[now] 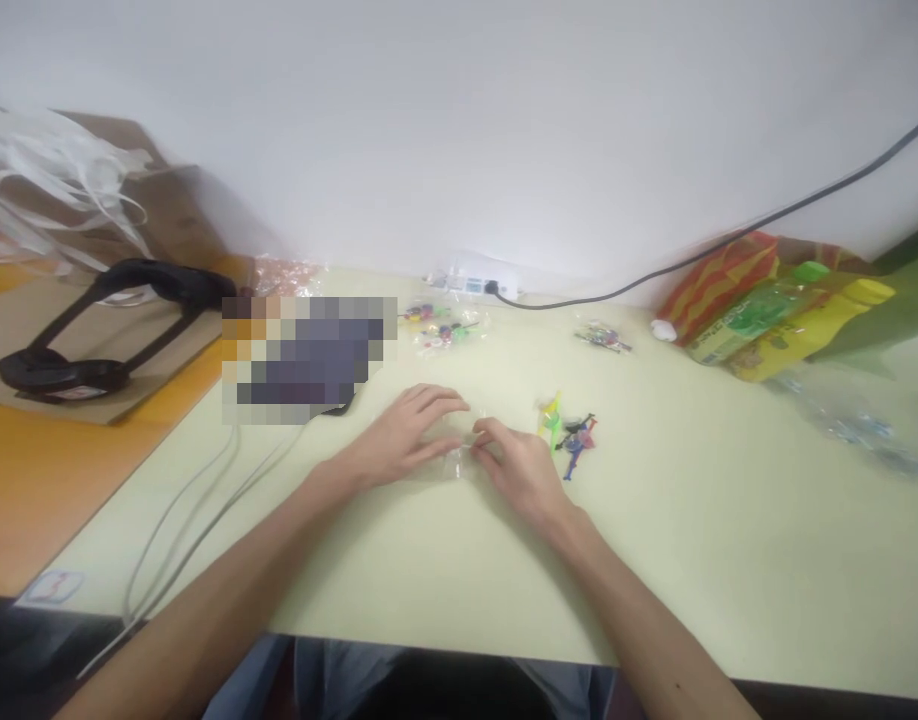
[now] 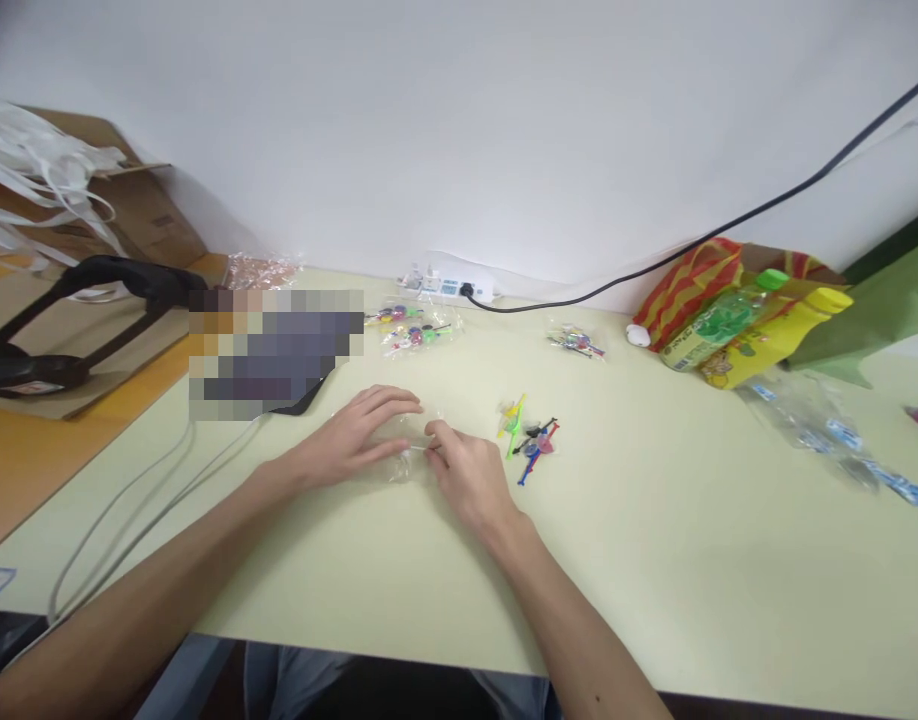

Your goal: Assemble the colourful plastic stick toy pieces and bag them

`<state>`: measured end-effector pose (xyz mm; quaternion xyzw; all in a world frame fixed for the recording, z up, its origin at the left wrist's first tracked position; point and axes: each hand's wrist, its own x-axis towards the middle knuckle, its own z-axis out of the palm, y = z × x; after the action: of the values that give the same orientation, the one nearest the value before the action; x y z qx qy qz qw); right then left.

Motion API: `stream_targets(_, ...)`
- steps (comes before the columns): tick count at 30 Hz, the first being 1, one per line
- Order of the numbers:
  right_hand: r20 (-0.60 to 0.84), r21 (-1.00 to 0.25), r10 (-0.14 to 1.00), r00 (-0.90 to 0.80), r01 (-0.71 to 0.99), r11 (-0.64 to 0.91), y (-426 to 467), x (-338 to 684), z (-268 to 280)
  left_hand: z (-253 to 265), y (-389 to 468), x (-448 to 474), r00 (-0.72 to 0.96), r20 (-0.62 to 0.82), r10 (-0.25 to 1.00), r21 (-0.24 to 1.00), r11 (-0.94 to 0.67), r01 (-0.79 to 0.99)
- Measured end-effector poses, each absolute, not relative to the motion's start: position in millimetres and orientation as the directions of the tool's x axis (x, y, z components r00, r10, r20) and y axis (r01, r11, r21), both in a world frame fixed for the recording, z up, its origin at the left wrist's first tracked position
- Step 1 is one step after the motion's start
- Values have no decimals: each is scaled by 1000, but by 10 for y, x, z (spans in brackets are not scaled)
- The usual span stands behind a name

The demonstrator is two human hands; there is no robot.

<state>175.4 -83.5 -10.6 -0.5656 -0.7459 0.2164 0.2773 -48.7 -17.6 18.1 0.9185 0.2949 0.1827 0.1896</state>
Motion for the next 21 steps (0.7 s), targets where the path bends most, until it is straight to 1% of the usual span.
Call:
stream_targets(4, 142, -627, 973, -179, 745, 229, -832, 1774, -82, 181, -111, -596, 812, 69, 580, 387, -765, 514)
stream_targets(6, 147, -629, 974, -171, 744, 225, -833, 1779, -72, 162, -102, -605, 818, 32, 574, 357, -771, 527)
stream_targets(9, 172, -653, 966, -194, 711, 259, -840, 1764, -71, 140, -132, -552, 825, 35, 563, 340, -783, 520)
stream_targets(12, 167, -681, 953, -255, 669, 298, -852, 1725, -77, 118, -180, -473, 829, 73, 555, 354, -791, 499)
stream_targets(16, 134, -755, 935, -328, 577, 311, -864, 1685, -82, 79, -208, -422, 797, 103, 595, 364, -768, 527)
stream_targets(21, 128, -787, 947, -295, 551, 278, -841, 1690, -93, 106, -177, -511, 777, 90, 623, 316, -758, 571)
